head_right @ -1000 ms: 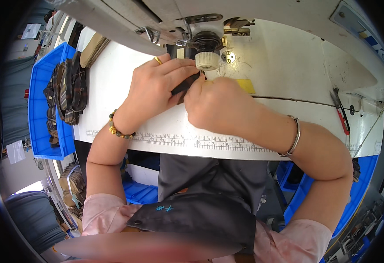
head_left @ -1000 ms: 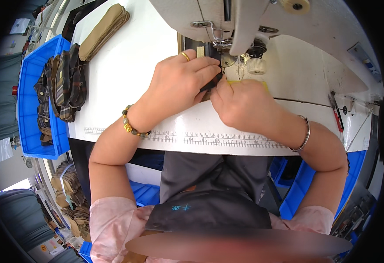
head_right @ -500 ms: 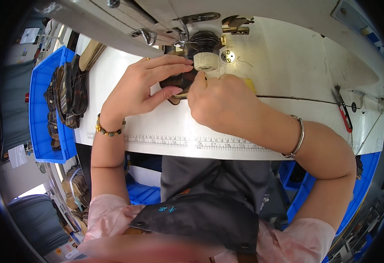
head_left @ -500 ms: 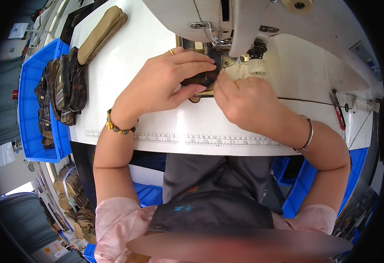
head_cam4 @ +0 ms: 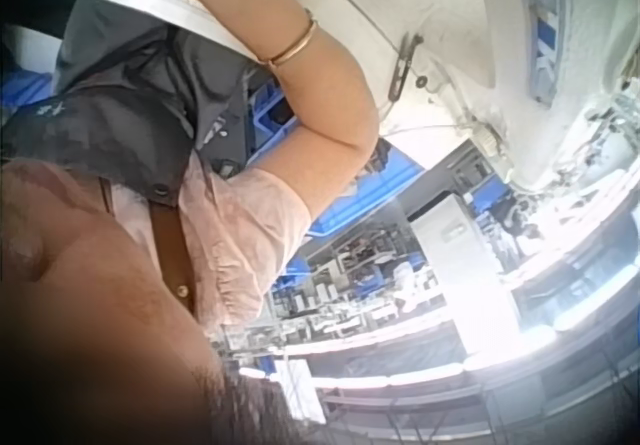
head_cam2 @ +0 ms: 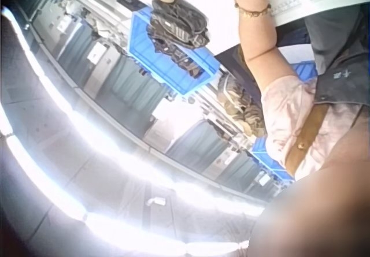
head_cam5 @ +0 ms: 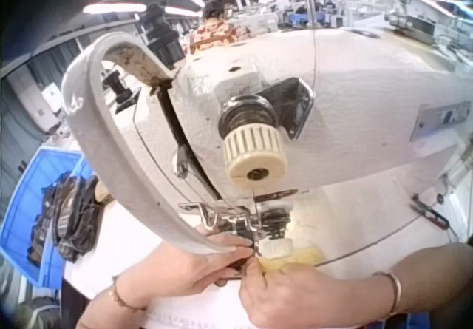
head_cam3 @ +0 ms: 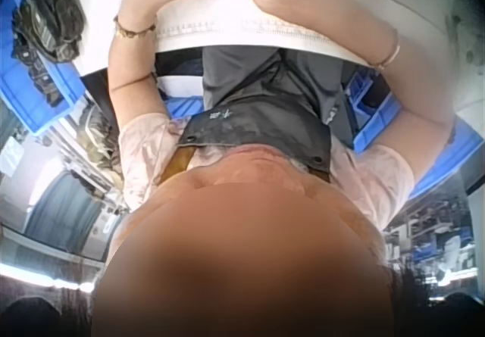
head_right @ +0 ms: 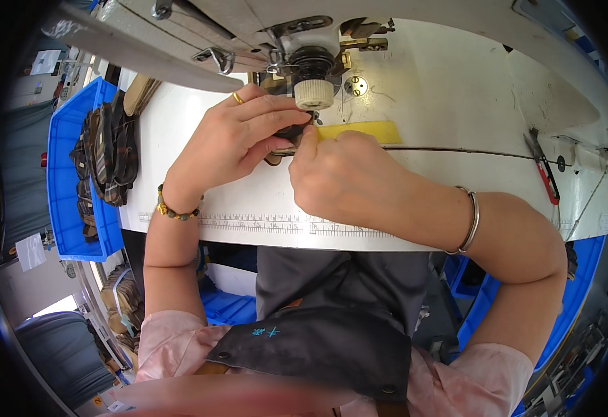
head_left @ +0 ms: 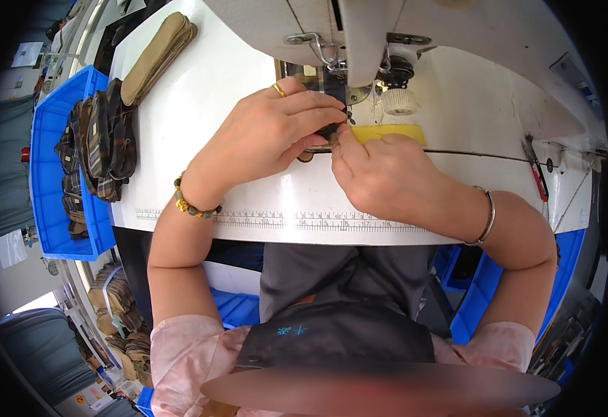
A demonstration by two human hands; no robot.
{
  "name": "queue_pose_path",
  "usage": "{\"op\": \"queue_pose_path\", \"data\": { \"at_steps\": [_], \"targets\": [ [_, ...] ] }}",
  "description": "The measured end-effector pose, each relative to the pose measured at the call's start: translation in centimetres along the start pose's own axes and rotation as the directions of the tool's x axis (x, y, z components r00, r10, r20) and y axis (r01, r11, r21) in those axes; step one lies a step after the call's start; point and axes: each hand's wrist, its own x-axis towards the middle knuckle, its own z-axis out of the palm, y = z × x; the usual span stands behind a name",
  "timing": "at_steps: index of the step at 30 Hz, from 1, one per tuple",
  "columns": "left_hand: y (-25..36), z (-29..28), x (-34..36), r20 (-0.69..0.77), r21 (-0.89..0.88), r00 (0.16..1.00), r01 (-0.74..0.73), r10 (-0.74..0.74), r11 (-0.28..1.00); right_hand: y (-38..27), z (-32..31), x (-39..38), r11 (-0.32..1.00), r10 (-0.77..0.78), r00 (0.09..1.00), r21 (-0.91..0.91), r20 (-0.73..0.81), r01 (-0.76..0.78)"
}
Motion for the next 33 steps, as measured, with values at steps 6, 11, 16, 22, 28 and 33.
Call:
{"op": "queue_pose_path", "data": {
  "at_steps": [6,11,16,22,28,33],
  "targets": [
    [-0.4,0.6,0.1,-0.032,0.057,0.999,-0.016,0.018,0.998,0.1,0.2,0.0,1.0,-0.011,1.0,-0.003,-0.018,0.011],
    [-0.9,0.9,0.4,-0.07,0.094,0.997,-0.014,0.021,0.995,0.5,0.9,0.5,0.999,0.016,1.0,-0.042,-0.005,-0.016],
    [-1.7,1.2,0.8,-0.123,0.097,0.992,-0.004,0.016,0.995,1.3,1.1,0.6,0.998,0.055,0.998,0.004,0.022,-0.055],
    [-2.1,1.3,0.8,-0.169,-0.089,0.977,0.114,-0.127,0.99,2.4,1.2,0.7,0.993,0.091,0.996,0.08,-0.022,-0.089],
    [-2.4,2.1,0.9,-0.189,-0.15,0.949,0.226,-0.252,0.963,4.5,2.2,1.1,0.971,0.189,0.958,-0.105,-0.215,-0.215],
    [-1.9,1.1,1.3,-0.31,0.048,0.95,0.036,-0.019,0.998,4.7,2.8,1.2,0.963,0.208,0.948,-0.12,-0.242,-0.242]
  ]
}}
